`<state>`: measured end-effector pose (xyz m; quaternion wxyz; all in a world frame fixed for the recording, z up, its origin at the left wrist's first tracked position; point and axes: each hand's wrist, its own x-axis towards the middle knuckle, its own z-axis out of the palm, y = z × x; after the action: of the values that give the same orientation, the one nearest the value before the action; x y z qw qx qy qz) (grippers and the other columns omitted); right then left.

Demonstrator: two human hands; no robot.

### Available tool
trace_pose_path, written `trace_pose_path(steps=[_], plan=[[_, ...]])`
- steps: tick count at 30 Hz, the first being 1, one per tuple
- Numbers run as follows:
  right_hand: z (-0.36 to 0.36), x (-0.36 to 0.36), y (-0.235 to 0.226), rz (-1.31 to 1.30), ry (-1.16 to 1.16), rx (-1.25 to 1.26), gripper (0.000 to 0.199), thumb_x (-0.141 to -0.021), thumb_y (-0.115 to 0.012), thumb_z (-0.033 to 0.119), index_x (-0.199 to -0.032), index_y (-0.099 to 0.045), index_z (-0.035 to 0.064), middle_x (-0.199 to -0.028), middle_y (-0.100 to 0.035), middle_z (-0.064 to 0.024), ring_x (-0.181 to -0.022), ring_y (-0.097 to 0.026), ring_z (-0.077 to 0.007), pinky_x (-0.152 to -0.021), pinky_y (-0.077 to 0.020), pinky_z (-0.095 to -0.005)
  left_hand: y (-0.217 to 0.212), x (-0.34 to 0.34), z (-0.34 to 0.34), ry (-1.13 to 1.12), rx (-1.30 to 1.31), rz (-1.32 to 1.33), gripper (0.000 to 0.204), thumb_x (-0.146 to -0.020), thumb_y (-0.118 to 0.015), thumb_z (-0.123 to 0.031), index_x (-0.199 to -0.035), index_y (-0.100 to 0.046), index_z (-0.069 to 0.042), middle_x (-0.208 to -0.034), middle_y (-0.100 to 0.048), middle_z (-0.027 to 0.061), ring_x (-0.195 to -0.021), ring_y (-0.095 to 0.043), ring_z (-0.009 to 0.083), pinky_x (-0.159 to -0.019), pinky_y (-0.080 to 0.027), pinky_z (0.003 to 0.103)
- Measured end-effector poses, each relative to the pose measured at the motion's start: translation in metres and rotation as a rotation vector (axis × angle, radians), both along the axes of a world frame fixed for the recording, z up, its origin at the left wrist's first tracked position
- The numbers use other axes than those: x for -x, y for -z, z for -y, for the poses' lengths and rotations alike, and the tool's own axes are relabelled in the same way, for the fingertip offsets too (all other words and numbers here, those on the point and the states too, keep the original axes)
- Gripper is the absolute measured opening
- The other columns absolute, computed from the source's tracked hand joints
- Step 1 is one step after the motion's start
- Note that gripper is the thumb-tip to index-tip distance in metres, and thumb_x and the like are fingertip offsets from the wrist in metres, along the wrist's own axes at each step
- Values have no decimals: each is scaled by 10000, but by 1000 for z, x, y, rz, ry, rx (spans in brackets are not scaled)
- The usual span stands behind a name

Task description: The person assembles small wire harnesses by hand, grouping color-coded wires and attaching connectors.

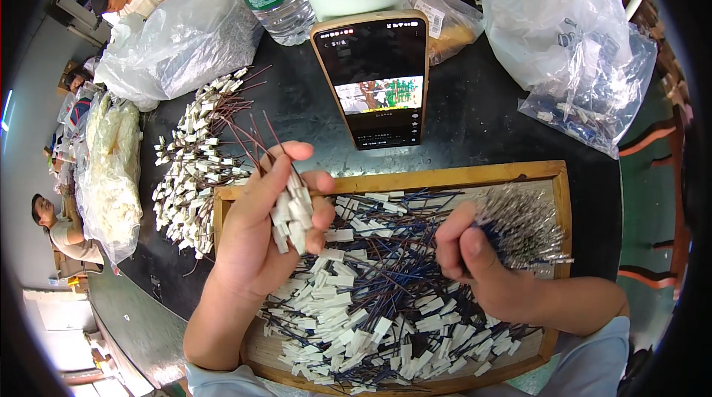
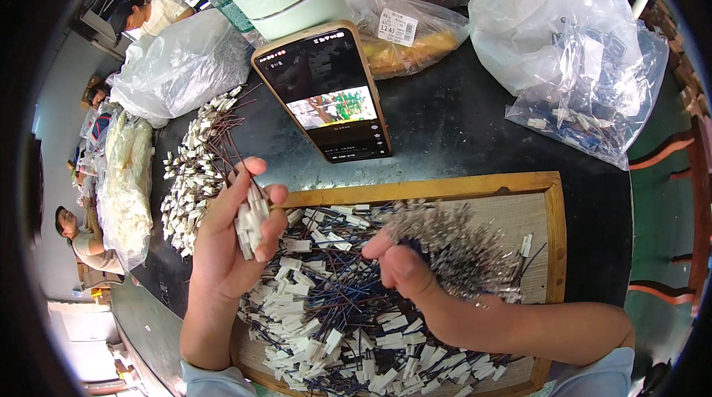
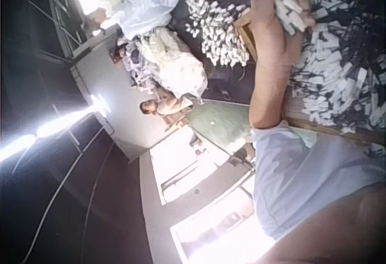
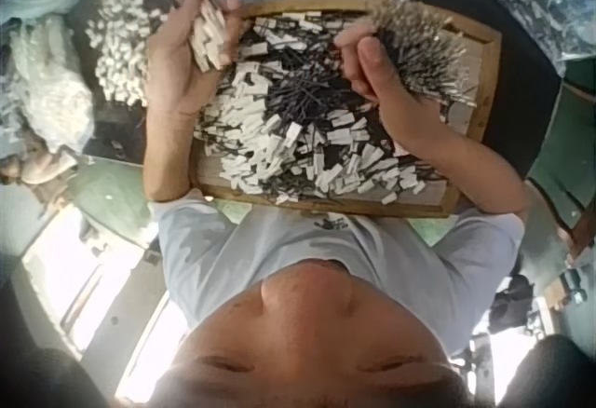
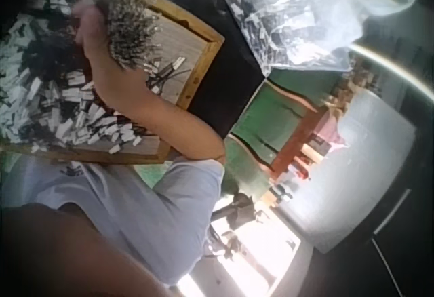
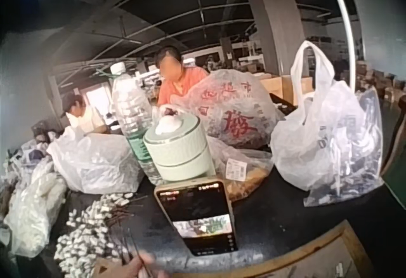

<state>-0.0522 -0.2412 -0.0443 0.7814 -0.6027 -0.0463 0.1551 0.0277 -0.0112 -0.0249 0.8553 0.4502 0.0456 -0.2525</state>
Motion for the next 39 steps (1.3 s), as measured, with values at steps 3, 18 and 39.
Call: trace_pose_path(steps=[3,18,39], plan=[[2,-1,2,62,105,-40,325,-976,-416,372,-1014,-505,62,-623,-406,14,-547,-360,-60,-478,-304,-229,-6,8,4,55,37,-54,254,-993,-381,-267,-1182,-438,-107,-802,-542,71,-471,-454,124,-363,-368,216],[0,5,-11,-13,14,243,189,-807,-714,165,-917,-648,26,-790,-649,-28,-665,-586,-76,-615,-483,-208,-13,26,22,185,-191,110,396,-972,-434,-330,-1164,-475,15,-685,-467,32,-388,-361,55,-323,-278,192],[1,4,-11,167,106,155,140,-782,-702,49,-893,-640,-11,-738,-628,-46,-624,-563,-71,-534,-426,-229,-16,31,18,345,-281,443,164,-889,-595,-100,-937,-473,-2,-725,-547,65,-477,-445,68,-436,-340,200]])
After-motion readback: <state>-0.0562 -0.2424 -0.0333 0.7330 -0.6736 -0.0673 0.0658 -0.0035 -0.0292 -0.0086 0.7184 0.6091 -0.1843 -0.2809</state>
